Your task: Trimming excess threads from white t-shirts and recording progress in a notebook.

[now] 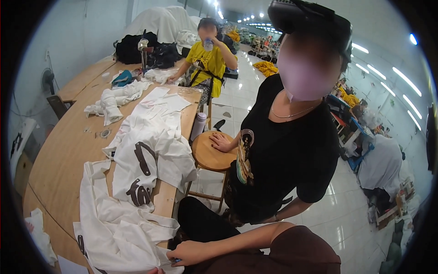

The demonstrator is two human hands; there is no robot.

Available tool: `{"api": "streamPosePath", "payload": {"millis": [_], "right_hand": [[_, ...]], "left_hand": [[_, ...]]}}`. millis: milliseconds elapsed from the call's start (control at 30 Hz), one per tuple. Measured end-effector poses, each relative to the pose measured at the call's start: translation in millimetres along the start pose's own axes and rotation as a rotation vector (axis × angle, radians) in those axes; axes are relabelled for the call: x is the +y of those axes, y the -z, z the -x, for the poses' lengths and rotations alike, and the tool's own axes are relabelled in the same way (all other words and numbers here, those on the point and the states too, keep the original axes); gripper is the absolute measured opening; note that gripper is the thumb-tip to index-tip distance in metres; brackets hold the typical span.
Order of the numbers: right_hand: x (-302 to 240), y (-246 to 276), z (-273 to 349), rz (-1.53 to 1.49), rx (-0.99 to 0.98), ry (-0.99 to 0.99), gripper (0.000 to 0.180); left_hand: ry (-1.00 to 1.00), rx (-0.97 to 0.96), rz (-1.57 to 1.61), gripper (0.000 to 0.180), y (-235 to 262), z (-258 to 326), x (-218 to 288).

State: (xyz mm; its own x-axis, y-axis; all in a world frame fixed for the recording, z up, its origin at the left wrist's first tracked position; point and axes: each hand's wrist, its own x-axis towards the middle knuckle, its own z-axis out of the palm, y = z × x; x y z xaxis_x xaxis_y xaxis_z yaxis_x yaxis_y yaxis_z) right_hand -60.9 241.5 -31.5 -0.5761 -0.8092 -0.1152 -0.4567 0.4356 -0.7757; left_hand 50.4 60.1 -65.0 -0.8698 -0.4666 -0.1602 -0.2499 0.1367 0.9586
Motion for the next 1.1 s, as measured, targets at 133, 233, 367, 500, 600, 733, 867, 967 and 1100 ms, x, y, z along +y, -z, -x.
{"api": "streamPosePath", "payload": {"millis": [133,233,367,500,600,733,867,967,1100], "right_hand": [[-3,5,1,0.003,-0.004,-0.01,0.028],[1,1,-1,-0.013,0.02,0.002,0.026],[2,-1,-3,-0.042,0.019,-0.045,0.024],[4,-8,-11,-0.155,0.139,-0.034,0.024],[4,-12,-22,-0.212,0.173,-0.046,0.027],[15,-40,-46,-0.256,0.189,-0.069,0.031],[13,-53,-59,-0.335,0.192,0.026,0.027],[3,-37,-60,-0.291,0.194,-0.082,0.019],[-11,-20,-72,-0.302,0.199,-0.141,0.023]], "left_hand": [[0.012,-0.023,0.03,0.019,0,-3,-1],[0.018,-0.028,0.016,0.02,-1,-2,12],[-0.031,-0.034,-0.023,0.02,-2,-5,7],[-0.016,-0.023,-0.03,0.021,-5,-5,11],[0.0,-0.046,0.005,0.022,-6,-3,14],[0.011,-0.051,-0.074,0.024,-1,-4,11],[0.029,-0.052,-0.143,0.024,6,-1,10],[-0.092,0.065,-0.165,0.014,-6,-9,9],[-0.107,-0.042,-0.088,0.02,3,-10,24]]}}
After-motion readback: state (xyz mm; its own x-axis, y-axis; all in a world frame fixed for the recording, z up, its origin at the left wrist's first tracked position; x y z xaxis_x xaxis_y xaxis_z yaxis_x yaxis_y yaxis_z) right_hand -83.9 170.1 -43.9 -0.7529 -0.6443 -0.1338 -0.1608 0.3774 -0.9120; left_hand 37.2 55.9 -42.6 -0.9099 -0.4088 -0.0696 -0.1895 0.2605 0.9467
